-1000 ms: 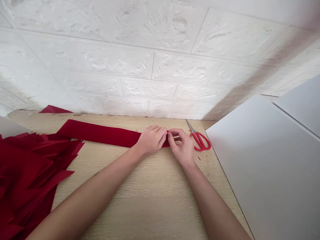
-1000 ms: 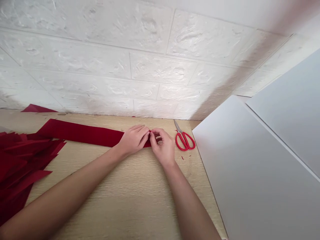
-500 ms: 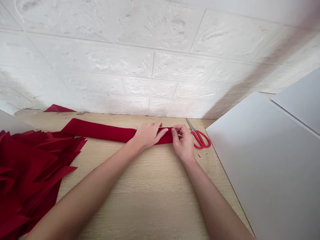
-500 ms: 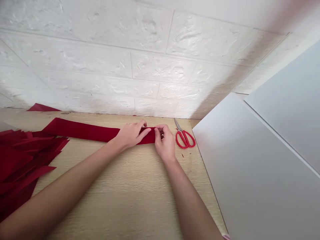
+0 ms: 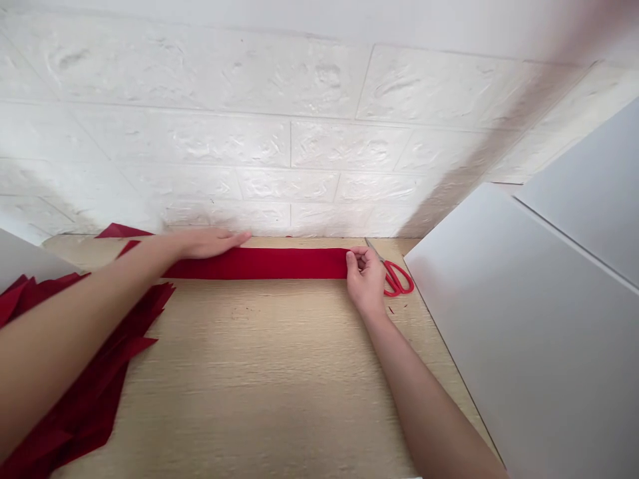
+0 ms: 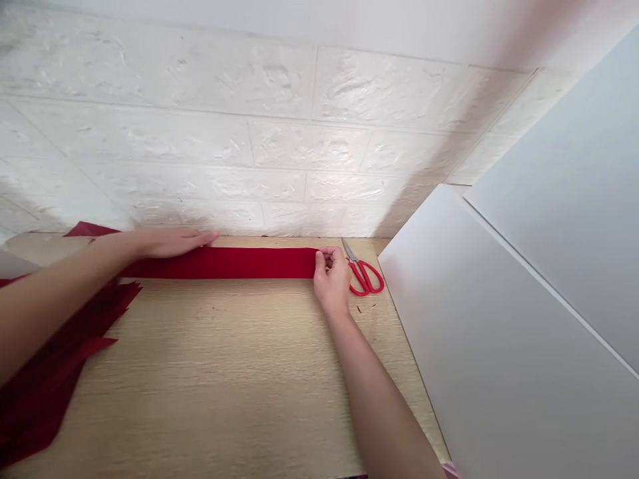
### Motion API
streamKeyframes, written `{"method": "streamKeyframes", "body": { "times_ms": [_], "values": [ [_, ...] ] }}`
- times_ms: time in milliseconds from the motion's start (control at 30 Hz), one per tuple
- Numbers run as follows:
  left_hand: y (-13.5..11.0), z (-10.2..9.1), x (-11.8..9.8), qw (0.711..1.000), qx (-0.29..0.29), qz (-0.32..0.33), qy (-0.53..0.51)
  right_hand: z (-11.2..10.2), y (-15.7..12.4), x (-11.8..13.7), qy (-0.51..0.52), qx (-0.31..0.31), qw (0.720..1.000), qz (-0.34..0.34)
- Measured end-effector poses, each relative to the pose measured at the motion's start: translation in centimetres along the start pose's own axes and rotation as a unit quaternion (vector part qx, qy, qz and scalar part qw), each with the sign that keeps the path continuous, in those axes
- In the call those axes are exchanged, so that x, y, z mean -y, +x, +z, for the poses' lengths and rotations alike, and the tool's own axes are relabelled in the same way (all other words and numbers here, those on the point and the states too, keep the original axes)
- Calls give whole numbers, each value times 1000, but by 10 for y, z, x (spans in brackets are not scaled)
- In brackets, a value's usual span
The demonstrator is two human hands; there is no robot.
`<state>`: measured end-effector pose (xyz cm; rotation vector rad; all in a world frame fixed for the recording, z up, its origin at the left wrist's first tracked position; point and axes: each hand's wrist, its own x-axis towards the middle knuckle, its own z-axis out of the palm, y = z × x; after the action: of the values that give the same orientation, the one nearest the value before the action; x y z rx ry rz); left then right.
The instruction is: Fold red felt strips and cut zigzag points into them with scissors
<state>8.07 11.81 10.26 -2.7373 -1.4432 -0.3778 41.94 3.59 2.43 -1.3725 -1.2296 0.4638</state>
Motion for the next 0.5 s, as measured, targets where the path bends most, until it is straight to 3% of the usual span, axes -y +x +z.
{"method": "streamKeyframes", "body": {
  "times_ms": [33, 100, 133, 200, 267, 367, 400, 500],
  "values": [
    [-2, -9, 11, 998, 58, -5, -12, 4, -3, 3, 2, 13, 1000, -1],
    [-4, -29, 29, 970, 225, -82, -34, 18, -13, 10, 9, 45, 999, -6],
    [-5, -40, 37, 953, 274, -128, -16, 27, -17, 15, 14, 62, 998, -12],
    [-11, -57, 48, 933, 302, -190, 52, 47, -24, 25, 6, 99, 994, -34],
    [-24, -64, 56, 931, 274, -213, 109, 67, -26, 32, -20, 141, 988, -56],
    [-48, -52, 54, 951, 185, -221, 113, 83, -22, 37, -45, 153, 986, -49],
    [-53, -43, 47, 970, 121, -191, 93, 85, -20, 37, -52, 152, 986, -45],
    [-51, -12, 7, 990, 18, -134, 33, 85, -18, 36, -67, 160, 984, -49]
  ]
}}
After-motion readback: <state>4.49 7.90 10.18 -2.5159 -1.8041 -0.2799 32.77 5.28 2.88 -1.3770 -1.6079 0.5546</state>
